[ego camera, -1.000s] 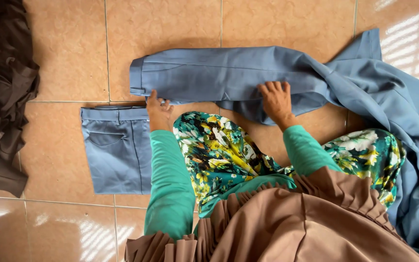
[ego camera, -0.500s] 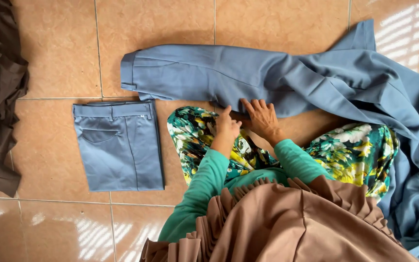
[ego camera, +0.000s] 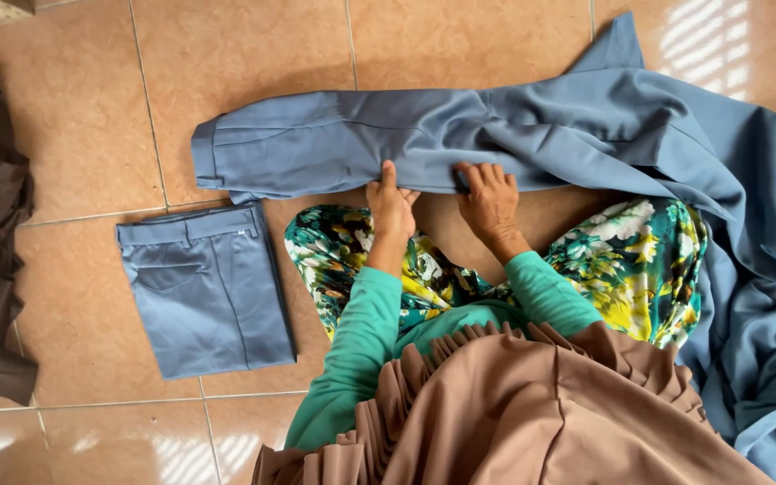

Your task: Folding blue trousers and smoothing out fabric while sitting on the floor.

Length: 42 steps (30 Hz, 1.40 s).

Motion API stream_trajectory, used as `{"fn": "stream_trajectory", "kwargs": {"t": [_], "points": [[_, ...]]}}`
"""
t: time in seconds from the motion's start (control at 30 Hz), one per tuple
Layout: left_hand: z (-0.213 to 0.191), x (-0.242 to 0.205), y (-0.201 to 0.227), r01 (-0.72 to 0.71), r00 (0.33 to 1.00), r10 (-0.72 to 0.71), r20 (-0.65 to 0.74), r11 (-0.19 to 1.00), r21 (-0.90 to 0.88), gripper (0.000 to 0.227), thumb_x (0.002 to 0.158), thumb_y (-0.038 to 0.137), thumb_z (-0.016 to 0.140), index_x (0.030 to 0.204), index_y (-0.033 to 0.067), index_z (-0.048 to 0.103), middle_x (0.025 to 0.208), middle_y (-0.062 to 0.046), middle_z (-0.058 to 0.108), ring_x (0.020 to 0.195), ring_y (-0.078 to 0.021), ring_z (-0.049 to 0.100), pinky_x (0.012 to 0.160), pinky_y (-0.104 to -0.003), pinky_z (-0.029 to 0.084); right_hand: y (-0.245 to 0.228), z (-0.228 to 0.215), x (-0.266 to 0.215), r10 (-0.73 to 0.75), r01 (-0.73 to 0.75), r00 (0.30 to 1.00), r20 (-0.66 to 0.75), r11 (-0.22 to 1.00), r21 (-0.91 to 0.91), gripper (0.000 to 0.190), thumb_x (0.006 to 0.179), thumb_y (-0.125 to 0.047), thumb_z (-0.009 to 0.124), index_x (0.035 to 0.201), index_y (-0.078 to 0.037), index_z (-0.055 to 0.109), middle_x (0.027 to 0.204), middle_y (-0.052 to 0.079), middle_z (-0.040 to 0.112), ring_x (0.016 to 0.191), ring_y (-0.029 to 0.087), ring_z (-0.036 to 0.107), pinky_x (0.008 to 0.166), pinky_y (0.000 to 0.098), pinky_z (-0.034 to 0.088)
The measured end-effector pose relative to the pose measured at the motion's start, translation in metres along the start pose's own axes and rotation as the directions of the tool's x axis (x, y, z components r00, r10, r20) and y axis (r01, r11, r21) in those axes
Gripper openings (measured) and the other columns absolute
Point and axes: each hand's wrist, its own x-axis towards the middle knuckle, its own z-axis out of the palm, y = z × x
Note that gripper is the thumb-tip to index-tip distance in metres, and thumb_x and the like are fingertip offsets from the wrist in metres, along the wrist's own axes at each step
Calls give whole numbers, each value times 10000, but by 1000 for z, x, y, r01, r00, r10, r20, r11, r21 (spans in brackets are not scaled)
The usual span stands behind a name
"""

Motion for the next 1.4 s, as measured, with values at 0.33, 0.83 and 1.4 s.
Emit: {"fn": "stream_trajectory", "kwargs": {"t": [0.33,0.83,1.4], "points": [[13,-41,103,-203,978,198,-60,976,-81,354,982,343,709,1152,176,447,1068,-117,665,922,-462,744,803,-562,635,31,-5,10,177,-180,980,-95,984,-19,525,648,-114,766,1134,-266,642,954,-59,544,913,167,562,809,319,423],[-28,30,209,-302,953,294,-79,945,-128,292,951,266,734,1116,141,529,1051,-180,739,940,-406,783,840,-540,676,94,15,10,422,-401,905,55,801,444,191,965,-129,538,1149,-133,589,951,213,696,889,488,640,817,553,461],[-36,37,218,-320,947,311,-75,923,-216,450,939,211,772,1222,94,441,1191,-278,660,1048,-485,731,947,-627,593,16,15,-4,-261,251,950,-172,965,-82,134,933,-159,559,934,-242,664,1330,127,606,1025,292,617,795,409,422]]}}
